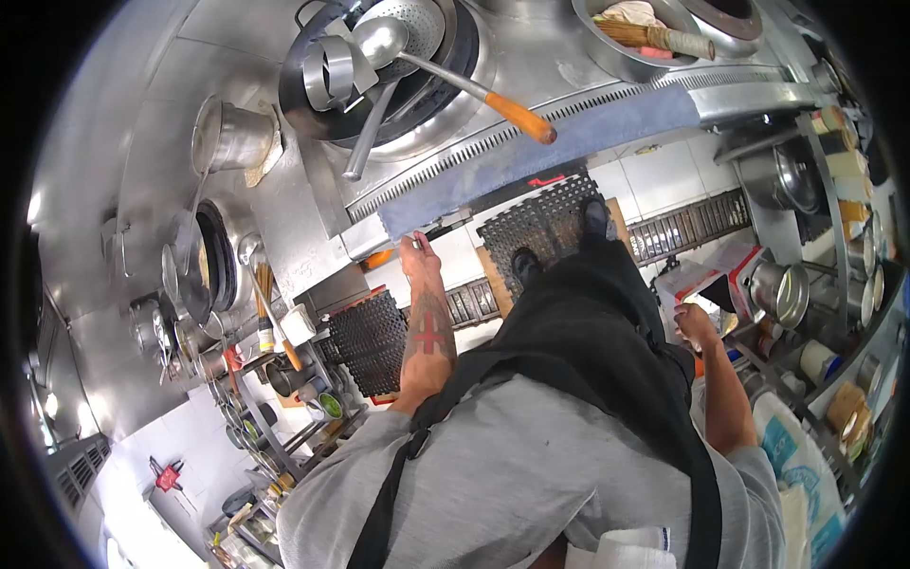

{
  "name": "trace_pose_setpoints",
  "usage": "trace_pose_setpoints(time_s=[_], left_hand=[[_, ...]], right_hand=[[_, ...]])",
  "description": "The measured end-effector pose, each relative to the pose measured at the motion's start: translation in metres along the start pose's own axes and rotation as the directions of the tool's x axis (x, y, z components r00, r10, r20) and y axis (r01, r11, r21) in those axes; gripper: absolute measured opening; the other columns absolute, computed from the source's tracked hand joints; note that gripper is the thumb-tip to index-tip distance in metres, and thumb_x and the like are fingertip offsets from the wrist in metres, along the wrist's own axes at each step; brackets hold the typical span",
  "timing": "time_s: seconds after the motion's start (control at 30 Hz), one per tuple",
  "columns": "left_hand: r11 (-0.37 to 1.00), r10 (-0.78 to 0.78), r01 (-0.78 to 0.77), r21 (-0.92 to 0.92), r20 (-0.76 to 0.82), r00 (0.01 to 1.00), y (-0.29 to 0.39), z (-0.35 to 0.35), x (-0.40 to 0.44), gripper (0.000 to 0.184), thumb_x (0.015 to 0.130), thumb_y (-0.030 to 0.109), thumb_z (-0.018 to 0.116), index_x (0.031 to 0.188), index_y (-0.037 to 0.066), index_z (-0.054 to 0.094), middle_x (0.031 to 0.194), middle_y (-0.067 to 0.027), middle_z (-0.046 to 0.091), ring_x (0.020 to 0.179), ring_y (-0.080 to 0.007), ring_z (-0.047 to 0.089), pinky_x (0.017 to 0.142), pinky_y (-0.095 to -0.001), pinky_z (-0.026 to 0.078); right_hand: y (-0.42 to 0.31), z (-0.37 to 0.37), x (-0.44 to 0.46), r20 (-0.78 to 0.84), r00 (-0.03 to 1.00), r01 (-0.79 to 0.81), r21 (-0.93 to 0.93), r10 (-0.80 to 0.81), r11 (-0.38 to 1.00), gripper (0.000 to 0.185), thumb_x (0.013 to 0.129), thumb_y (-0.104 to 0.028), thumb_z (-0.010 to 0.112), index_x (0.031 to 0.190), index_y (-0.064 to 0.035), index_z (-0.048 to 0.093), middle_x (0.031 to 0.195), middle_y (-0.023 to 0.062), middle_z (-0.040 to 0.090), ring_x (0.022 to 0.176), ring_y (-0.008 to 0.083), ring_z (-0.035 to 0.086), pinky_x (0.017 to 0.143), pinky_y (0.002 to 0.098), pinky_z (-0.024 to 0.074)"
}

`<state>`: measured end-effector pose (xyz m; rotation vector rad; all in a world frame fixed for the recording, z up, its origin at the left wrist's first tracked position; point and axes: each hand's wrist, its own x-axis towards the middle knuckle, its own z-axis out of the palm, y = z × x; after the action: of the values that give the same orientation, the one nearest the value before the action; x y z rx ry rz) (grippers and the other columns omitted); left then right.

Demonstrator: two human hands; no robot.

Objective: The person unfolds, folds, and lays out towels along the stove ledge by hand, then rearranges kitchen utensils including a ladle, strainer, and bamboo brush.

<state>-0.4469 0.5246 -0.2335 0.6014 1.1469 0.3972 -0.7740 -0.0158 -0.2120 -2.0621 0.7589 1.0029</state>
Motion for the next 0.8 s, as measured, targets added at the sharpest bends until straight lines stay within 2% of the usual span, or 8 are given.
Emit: trace_pose_setpoints(time_s=[0.2,0.3,0.33,0.4,0.53,0.67,0.73,0.8], left_hand=[[0.977,-0.038,0.037,-0.208,-0.002,0.999,-0.039,-0.010,0.051,0.021,0.085,0.003,0.064,0.096,-0.011,0.053,0.105,-0.0159,0.056,0.089,-0.0249,0.062,0.075,-0.0264,0.065],[0.986,-0.073,0.050,-0.160,-0.144,0.987,-0.054,-0.013,0.074,0.020,0.088,0.008,0.064,0.094,-0.008,0.055,0.096,-0.0136,0.056,0.086,-0.0205,0.058,0.072,-0.0238,0.062],[0.958,0.187,-0.209,0.197,0.123,0.975,-0.067,-0.039,0.113,0.019,0.089,0.011,0.064,0.097,-0.005,0.056,0.095,-0.0114,0.056,0.085,-0.0189,0.057,0.068,-0.0230,0.059],[0.987,-0.136,0.136,-0.087,0.004,0.991,-0.069,-0.022,0.097,0.021,0.092,0.020,0.065,0.105,0.005,0.059,0.095,-0.0057,0.059,0.083,-0.0163,0.055,0.060,-0.0236,0.051],[0.956,-0.144,0.184,0.228,-0.180,0.973,-0.072,-0.001,0.061,0.026,0.096,0.025,0.061,0.112,0.006,0.058,0.110,-0.0064,0.059,0.095,-0.0231,0.060,0.077,-0.0365,0.054],[0.978,-0.153,0.164,0.128,-0.090,0.984,-0.073,-0.015,0.053,0.030,0.100,0.024,0.054,0.124,0.006,0.054,0.128,-0.0067,0.055,0.111,-0.0289,0.059,0.090,-0.0475,0.052],[0.964,-0.109,0.120,0.239,-0.060,0.992,-0.066,-0.028,0.039,0.041,0.103,0.023,0.046,0.141,0.008,0.043,0.138,-0.0081,0.050,0.118,-0.0272,0.056,0.095,-0.0509,0.050],[0.953,-0.120,0.133,0.272,-0.063,0.991,-0.058,-0.040,0.031,0.043,0.103,0.022,0.045,0.143,0.008,0.041,0.144,-0.0102,0.047,0.119,-0.0271,0.055,0.096,-0.0521,0.049]], right_hand=[[0.026,-0.075,0.072,0.103,0.990,0.108,-0.136,-0.094,0.985,0.032,0.090,-0.011,0.053,0.115,0.0006,0.069,0.087,0.0137,0.072,0.072,0.0199,0.073,0.053,0.0329,0.0562],[0.017,-0.122,0.096,0.014,0.995,0.098,-0.139,-0.097,0.985,0.035,0.087,-0.018,0.054,0.113,0.0009,0.069,0.087,0.0209,0.073,0.069,0.0297,0.073,0.073,0.0390,0.0586],[0.003,-0.142,0.094,-0.002,0.999,0.038,-0.066,-0.039,0.997,0.035,0.088,-0.019,0.054,0.112,0.0015,0.069,0.088,0.0205,0.073,0.069,0.0318,0.073,0.075,0.0398,0.0585],[-0.005,-0.173,0.101,0.012,0.998,0.063,-0.211,-0.062,0.975,0.035,0.088,-0.018,0.055,0.111,0.0036,0.069,0.100,0.0186,0.073,0.082,0.0335,0.073,0.083,0.0403,0.0570],[0.042,-0.212,0.159,-0.004,0.938,0.326,-0.321,-0.346,0.889,0.037,0.088,-0.011,0.054,0.119,0.0060,0.066,0.093,0.0180,0.073,0.071,0.0234,0.073,0.056,0.0341,0.0585],[0.033,-0.226,0.170,0.184,0.884,0.465,-0.440,-0.430,0.768,0.035,0.087,-0.011,0.054,0.114,0.0077,0.066,0.097,0.0197,0.072,0.071,0.0258,0.074,0.060,0.0368,0.0606],[0.021,-0.223,0.170,0.060,0.945,0.326,-0.279,-0.323,0.903,0.035,0.086,-0.011,0.056,0.113,0.0077,0.066,0.096,0.0198,0.072,0.073,0.0267,0.074,0.069,0.0380,0.0609],[0.025,-0.232,0.180,0.250,0.776,0.602,-0.567,-0.579,0.563,0.034,0.086,-0.010,0.055,0.114,0.0047,0.067,0.092,0.0179,0.073,0.076,0.0275,0.074,0.075,0.0387,0.0592]])
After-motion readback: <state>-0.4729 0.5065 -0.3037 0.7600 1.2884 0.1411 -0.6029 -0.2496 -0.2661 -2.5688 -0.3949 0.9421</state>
